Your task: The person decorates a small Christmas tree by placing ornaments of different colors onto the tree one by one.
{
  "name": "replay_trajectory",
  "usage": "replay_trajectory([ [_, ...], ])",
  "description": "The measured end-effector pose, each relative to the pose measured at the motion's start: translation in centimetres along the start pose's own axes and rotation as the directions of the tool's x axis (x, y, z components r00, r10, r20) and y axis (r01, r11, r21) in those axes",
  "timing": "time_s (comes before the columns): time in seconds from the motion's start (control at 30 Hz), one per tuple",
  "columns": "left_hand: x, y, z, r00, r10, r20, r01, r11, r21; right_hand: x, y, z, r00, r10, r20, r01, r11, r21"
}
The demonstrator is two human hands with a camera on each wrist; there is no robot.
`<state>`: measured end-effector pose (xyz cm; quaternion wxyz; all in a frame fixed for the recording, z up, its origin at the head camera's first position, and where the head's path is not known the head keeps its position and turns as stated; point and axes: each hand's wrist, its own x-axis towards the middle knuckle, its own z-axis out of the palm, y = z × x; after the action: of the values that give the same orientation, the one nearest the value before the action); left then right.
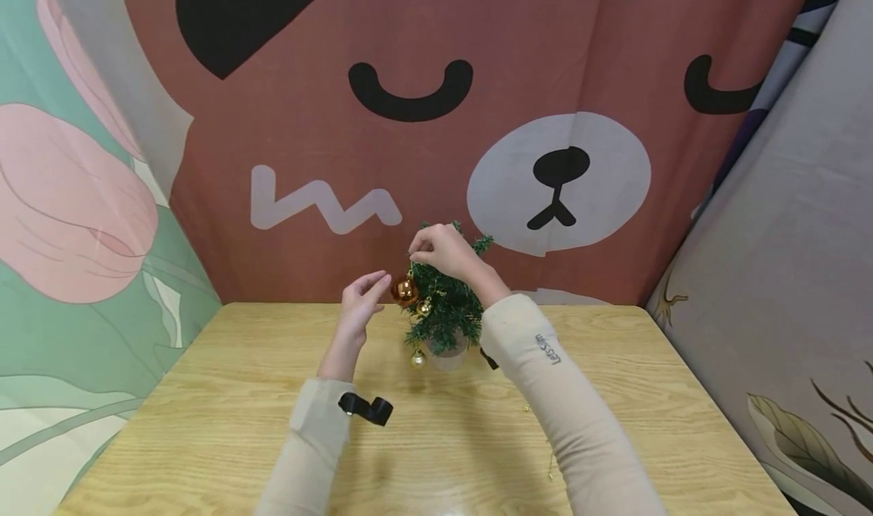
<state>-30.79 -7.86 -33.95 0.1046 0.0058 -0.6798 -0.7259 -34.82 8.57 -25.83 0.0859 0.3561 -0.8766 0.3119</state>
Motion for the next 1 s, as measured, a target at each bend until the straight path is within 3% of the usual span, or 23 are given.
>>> replay_trajectory([
  [0.1,0.2,0.9,0.1,0.994,0.109,0.025,-0.111,0.989,0.099,0.0,0.1,0.0,1.000,-0.002,0.003,0.002,1.000,-0.009],
  [0.2,0.4,1.9,0.3,0.982,0.167,0.092,-0.181,0.966,0.183,0.0,0.1,-0.1,1.000,-0.022,0.000,0.022,1.000,-0.018],
  [0.33,0.8,2.8,0.5,0.968,0.190,0.162,-0.227,0.940,0.255,0.1,0.1,-0.1,0.999,-0.049,-0.009,0.049,0.999,-0.011],
  [0.53,1.5,3.3,1.1,0.954,0.200,0.225,-0.261,0.921,0.290,0.2,0.0,-0.1,0.997,-0.079,-0.022,0.079,0.997,0.009],
  [0.8,2.1,3.4,1.3,0.957,0.214,0.196,-0.273,0.893,0.358,0.3,-0.1,-0.1,0.999,-0.038,-0.027,0.038,0.999,-0.006],
  [1.0,2.5,3.3,1.3,0.962,0.236,0.138,-0.272,0.875,0.400,0.4,-0.2,-0.3,0.999,0.011,-0.042,-0.013,0.998,-0.056],
])
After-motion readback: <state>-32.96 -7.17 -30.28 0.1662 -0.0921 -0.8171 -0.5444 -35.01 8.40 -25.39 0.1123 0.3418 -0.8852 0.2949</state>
